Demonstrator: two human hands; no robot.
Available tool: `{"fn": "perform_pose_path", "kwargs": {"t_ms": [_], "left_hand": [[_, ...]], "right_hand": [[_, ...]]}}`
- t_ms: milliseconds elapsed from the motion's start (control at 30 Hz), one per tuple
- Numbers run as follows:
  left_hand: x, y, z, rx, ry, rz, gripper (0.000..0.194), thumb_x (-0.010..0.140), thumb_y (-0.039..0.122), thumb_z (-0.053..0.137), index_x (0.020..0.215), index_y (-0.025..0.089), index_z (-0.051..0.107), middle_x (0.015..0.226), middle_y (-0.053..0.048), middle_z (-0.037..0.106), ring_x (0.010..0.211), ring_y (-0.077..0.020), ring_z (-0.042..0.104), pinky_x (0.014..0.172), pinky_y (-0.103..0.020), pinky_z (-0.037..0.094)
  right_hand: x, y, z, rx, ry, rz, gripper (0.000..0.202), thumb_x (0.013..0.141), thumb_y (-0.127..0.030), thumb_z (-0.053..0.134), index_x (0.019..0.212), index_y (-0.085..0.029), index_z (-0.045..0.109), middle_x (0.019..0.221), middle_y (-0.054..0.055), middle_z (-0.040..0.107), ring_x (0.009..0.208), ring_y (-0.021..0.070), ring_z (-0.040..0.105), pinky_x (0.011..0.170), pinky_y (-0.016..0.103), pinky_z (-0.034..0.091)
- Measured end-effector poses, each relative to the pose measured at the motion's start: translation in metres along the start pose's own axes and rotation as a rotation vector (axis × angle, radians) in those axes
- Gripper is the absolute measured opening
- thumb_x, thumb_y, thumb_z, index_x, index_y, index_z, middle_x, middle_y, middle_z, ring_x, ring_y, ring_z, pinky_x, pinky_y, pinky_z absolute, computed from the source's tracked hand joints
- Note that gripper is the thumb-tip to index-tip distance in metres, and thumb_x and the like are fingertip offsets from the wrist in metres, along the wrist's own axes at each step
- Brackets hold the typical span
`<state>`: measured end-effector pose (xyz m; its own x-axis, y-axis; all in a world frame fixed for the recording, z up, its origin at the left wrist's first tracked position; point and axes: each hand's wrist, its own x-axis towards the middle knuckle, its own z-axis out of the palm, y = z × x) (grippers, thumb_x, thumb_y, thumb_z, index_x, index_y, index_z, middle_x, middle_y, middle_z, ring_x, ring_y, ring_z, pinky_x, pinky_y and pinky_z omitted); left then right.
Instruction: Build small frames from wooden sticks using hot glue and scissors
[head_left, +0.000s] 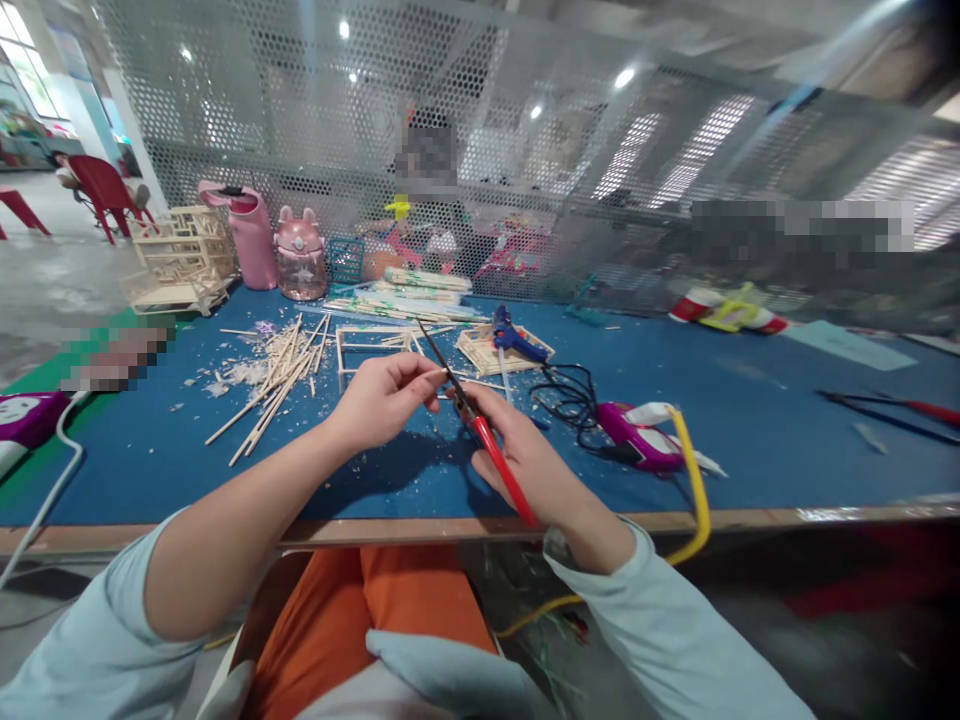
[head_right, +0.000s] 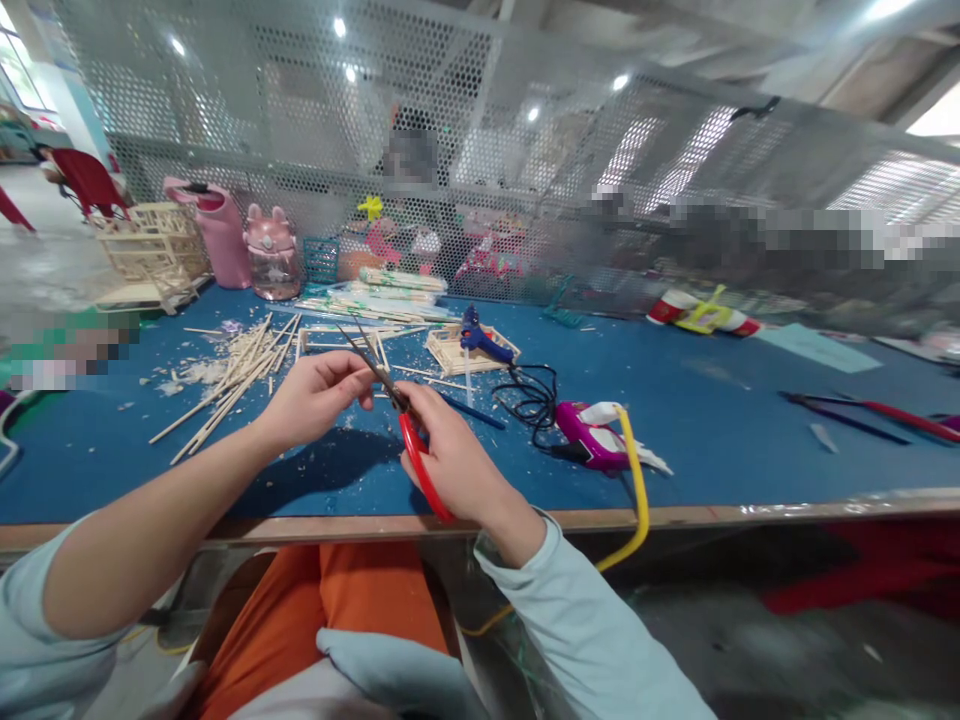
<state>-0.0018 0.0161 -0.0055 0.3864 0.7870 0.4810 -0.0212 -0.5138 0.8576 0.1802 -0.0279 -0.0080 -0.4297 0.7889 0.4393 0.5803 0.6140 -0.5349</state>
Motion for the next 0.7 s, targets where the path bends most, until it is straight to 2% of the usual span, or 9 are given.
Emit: {"fn": "perform_pose_path", "kwargs": {"t_ms": [300, 433, 600, 700], "left_hand": [[-0.002, 0.004, -0.002, 0.115, 0.050, 0.089, 0.027, 0.083, 0.029, 0.050, 0.063, 0.015, 0.061, 0.056, 0.000, 0.062, 0.056, -0.0098, 0.055, 0.056, -0.020, 0.043], [-0.003, 0.004, -0.001, 0.142, 0.040, 0.091, 0.028, 0.083, 0.027, 0.049, 0.061, 0.015, 0.061, 0.056, 0.000, 0.062, 0.056, -0.0099, 0.055, 0.057, -0.020, 0.043], [-0.003, 0.002, 0.001, 0.142, 0.034, 0.061, 0.025, 0.082, 0.025, 0.049, 0.063, 0.014, 0.061, 0.055, 0.000, 0.062, 0.055, -0.0095, 0.055, 0.057, -0.020, 0.044], [-0.004, 0.001, 0.003, 0.153, 0.054, 0.076, 0.026, 0.083, 0.026, 0.049, 0.063, 0.014, 0.061, 0.055, 0.000, 0.061, 0.055, -0.0095, 0.055, 0.057, -0.020, 0.043]], "right_hand": [[0.003, -0.007, 0.006, -0.148, 0.078, -0.065, 0.037, 0.068, -0.005, 0.041, 0.100, -0.017, 0.051, 0.089, 0.007, 0.061, 0.076, 0.0175, 0.055, 0.069, 0.029, 0.045], [0.005, -0.003, -0.004, -0.164, 0.023, -0.095, 0.032, 0.065, -0.005, 0.041, 0.092, -0.019, 0.050, 0.077, 0.003, 0.057, 0.065, 0.0149, 0.049, 0.061, 0.026, 0.040], [0.004, 0.005, -0.016, -0.149, -0.103, -0.098, 0.038, 0.059, -0.003, 0.041, 0.092, -0.020, 0.050, 0.065, -0.003, 0.049, 0.056, 0.0117, 0.039, 0.053, 0.022, 0.033], [0.003, 0.005, -0.015, -0.152, -0.086, -0.085, 0.037, 0.060, -0.003, 0.041, 0.092, -0.019, 0.050, 0.067, -0.002, 0.049, 0.058, 0.0123, 0.041, 0.055, 0.023, 0.035]]}}
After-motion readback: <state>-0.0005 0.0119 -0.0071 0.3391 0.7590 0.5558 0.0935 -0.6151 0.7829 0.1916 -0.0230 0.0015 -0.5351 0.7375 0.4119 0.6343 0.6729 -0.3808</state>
